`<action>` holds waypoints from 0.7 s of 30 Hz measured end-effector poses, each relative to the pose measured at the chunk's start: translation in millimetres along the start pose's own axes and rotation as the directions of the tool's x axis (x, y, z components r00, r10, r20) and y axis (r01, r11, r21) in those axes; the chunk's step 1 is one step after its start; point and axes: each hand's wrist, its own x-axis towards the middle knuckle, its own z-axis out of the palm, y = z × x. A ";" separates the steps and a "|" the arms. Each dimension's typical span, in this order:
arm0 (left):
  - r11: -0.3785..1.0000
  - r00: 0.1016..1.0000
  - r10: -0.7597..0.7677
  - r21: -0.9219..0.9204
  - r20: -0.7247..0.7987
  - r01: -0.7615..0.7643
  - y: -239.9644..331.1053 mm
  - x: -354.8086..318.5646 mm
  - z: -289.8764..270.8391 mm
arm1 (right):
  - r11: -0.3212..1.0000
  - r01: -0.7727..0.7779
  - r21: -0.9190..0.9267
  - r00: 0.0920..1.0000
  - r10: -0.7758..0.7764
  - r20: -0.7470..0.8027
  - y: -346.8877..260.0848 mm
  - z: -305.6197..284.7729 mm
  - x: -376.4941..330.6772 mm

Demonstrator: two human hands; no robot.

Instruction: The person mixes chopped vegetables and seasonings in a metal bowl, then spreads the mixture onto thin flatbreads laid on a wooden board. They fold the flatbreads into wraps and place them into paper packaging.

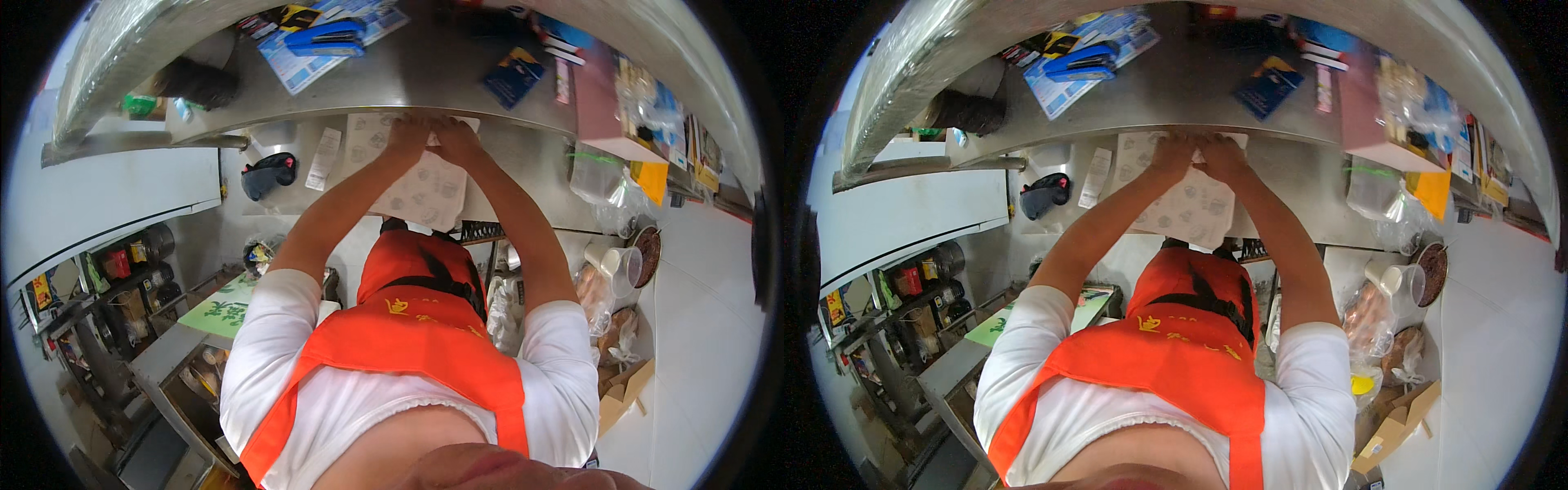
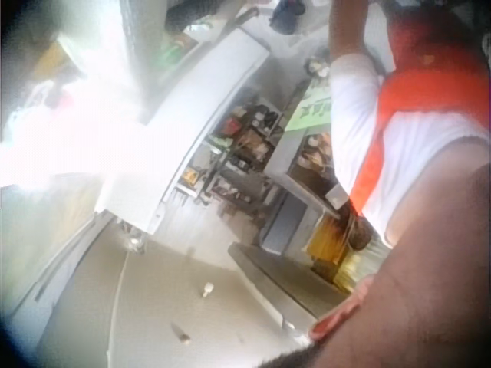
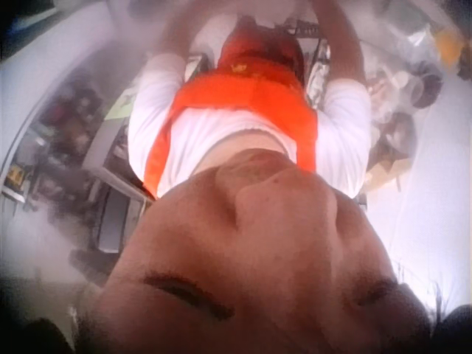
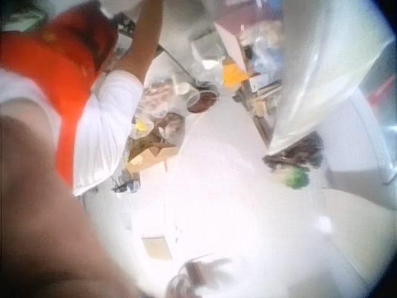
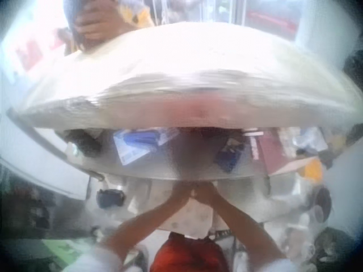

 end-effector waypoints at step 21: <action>0.819 0.838 -0.001 -0.481 -0.546 -0.312 244.8 -38.6 17.8 | 0.890 -0.344 -0.300 0.939 0.320 -0.127 161.4 8.5 -114.0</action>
